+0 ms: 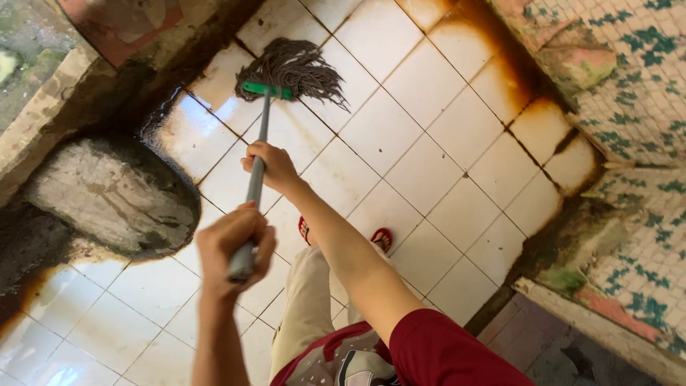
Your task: The person mops a tiled floor, rinses the mop head in a puddle outside, and continues mopping. They then pick up a brown cloth, shake it out, and hold it up with both hands.
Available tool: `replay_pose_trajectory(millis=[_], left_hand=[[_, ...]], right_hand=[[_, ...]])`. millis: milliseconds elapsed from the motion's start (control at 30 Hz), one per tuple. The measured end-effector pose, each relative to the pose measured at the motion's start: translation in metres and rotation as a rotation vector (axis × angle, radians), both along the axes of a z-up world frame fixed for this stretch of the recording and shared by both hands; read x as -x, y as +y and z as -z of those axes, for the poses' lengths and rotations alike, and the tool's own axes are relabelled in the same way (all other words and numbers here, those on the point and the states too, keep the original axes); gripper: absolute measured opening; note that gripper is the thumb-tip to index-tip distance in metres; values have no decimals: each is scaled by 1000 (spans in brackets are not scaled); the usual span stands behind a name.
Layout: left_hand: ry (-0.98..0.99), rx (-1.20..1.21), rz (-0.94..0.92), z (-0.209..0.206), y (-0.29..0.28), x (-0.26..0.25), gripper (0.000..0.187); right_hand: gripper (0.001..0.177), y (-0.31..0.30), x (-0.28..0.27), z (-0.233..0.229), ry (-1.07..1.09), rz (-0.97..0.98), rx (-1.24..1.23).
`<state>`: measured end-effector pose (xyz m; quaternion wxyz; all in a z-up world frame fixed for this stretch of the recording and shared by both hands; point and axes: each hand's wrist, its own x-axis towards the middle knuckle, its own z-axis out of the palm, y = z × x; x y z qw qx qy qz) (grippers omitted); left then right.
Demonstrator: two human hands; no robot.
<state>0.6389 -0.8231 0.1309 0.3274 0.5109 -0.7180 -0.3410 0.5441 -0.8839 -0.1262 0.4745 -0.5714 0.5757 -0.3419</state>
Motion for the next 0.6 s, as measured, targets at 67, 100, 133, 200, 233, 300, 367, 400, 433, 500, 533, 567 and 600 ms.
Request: replay_pose_trajectory(millis=[67, 100, 133, 200, 233, 300, 367, 400, 433, 500, 533, 567, 600], left_hand=[[36, -62, 88, -7, 0, -17, 18], [39, -64, 104, -10, 0, -24, 18], [84, -85, 189, -14, 0, -31, 15], [131, -109, 289, -14, 10, -36, 12], [204, -205, 341, -9, 15, -35, 19], [284, -300, 409, 5, 30, -21, 25], [322, -485, 627, 23, 54, 1, 21], [330, -484, 633, 37, 72, 21, 21], [330, -573, 704, 50, 90, 39, 18], [329, -660, 773, 79, 138, 74, 15], [339, -697, 835, 95, 167, 91, 12], [345, -737, 898, 112, 194, 105, 10], [341, -737, 896, 127, 221, 115, 10]], right_hand=[[27, 22, 2, -8, 35, 69, 0], [27, 35, 4, -17, 39, 85, -1], [26, 49, 7, -26, 73, 118, -37], [24, 92, 15, -30, 107, 166, -75], [24, 115, 21, -24, 174, 234, -20], [25, 169, 42, -17, 253, 314, 37], [26, 231, 67, -16, 270, 477, -48], [26, 266, 85, -8, 279, 481, -47], [27, 301, 101, 0, 324, 538, -81], [28, 374, 134, 18, 369, 593, -113], [16, 410, 151, 30, 392, 663, -179], [8, 445, 163, 41, 410, 734, -248], [8, 481, 179, 67, 405, 733, -248]])
